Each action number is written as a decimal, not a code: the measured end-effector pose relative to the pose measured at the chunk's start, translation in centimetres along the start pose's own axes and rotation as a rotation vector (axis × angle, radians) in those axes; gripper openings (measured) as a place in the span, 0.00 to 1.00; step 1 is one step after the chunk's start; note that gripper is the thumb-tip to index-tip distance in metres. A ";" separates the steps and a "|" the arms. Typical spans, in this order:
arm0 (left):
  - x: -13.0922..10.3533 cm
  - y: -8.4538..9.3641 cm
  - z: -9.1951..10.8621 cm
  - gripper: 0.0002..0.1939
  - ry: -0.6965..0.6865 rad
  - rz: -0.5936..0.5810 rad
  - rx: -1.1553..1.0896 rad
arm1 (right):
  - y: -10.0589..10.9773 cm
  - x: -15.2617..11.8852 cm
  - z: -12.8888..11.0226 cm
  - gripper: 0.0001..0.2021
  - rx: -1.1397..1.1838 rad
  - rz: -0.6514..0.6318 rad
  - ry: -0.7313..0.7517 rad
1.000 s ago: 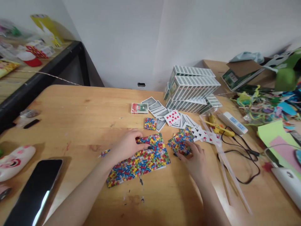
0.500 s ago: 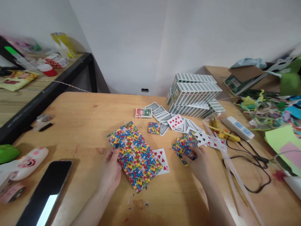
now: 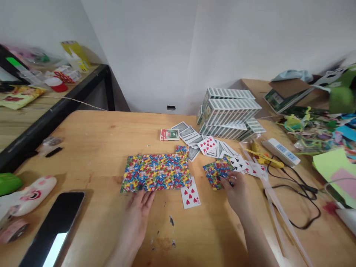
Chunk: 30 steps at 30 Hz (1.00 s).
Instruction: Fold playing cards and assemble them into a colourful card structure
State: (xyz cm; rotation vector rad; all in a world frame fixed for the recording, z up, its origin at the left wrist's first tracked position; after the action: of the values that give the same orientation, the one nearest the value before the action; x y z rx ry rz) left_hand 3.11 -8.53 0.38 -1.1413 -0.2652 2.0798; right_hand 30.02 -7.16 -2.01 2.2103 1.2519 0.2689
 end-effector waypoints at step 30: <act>2.3 -4.9 -3.4 0.33 -1.096 -0.858 1.826 | -1.3 0.7 -0.9 0.15 0.270 -0.217 0.178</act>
State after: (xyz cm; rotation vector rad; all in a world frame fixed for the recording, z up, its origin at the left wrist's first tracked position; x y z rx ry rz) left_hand 7.52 -4.01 -0.68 1.0509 0.5189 1.0562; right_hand 29.07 -5.67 -2.13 2.2850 1.6982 0.2252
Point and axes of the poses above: each hand's wrist, its own x-axis towards the middle knuckle, its own y-axis out of the back of the hand, z = x × y, the point moved 1 cm from there along x, towards the middle knuckle, and after that the axes turned 13 degrees about -x, right-handed, at the moved point
